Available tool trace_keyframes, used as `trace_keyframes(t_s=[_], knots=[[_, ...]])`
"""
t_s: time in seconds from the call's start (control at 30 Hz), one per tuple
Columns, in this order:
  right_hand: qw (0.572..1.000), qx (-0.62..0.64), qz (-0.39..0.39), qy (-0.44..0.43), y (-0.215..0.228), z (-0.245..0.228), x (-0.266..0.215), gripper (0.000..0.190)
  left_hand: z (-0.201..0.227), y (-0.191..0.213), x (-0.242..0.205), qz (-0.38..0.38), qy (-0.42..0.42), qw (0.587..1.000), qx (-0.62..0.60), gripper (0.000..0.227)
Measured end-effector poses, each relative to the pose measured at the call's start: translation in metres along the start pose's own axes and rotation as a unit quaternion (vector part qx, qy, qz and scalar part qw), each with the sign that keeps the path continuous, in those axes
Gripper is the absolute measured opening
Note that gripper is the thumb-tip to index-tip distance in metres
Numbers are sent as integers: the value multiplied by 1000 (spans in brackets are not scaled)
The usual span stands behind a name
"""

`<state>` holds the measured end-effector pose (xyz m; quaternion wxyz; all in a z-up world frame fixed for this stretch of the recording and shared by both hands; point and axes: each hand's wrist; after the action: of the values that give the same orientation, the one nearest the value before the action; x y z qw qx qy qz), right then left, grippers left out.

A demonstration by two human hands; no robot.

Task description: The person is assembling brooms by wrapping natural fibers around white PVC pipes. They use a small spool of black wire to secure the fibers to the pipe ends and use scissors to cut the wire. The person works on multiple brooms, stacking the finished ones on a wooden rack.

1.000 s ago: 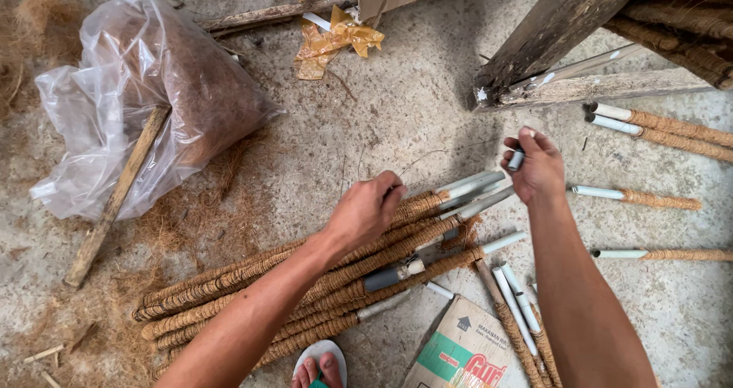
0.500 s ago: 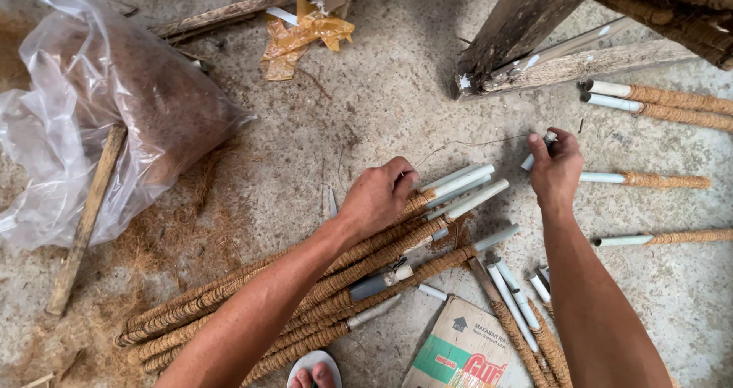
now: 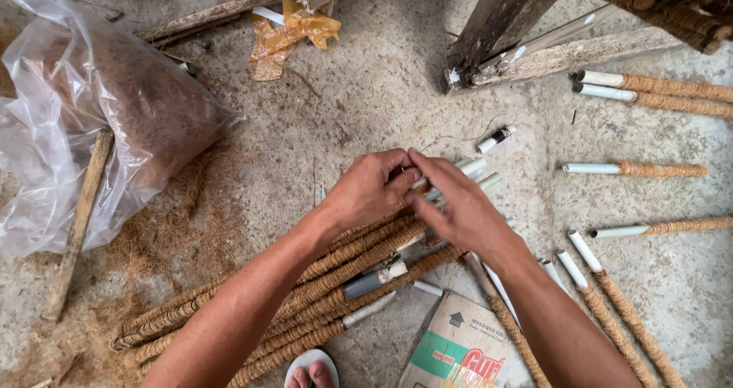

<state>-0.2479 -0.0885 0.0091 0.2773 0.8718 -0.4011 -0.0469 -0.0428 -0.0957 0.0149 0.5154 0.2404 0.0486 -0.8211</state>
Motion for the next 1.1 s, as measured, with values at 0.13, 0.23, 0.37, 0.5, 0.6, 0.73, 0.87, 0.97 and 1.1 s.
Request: trace_keyframes(t_s=[0.13,0.23,0.37,0.5,0.6,0.73,0.87,0.97,1.1], knots=[[992,-90,23,-85,19,11,1,30,0,15,-15,-15,122,989,83,32],[989,-123,27,-77,33,26,-11,25,-4,23,-22,-5,148,985,88,30],[975,-144,41,-162,38,31,-21,24,-10,25,-24,16,139,987,78,29],[959,-256,12,-119,27,10,-16,22,-7,21,-29,13,122,990,74,28],[945,-314,39,82,9,-21,-17,71,-3,12,-31,14,72,992,102,28],[993,-120,-13,8,-11,-33,-14,66,0,0,-36,4,-23,998,64,26],[993,-42,12,-113,-3,-18,-25,30,0,4,-49,-18,107,990,87,29],[989,12,64,-133,9,-9,-40,21,-12,4,-55,-14,145,986,75,30],[954,21,181,-239,25,-2,-53,19,-42,4,-49,28,160,986,34,33]])
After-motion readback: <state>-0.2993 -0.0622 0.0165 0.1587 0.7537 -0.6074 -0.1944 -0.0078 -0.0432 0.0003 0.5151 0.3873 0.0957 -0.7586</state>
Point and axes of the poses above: each hand's wrist, its own x-axis towards the middle knuckle, its own y-axis out of the back of the hand, z = x × y, and after that the axes turned 12 degrees about y, right-handed
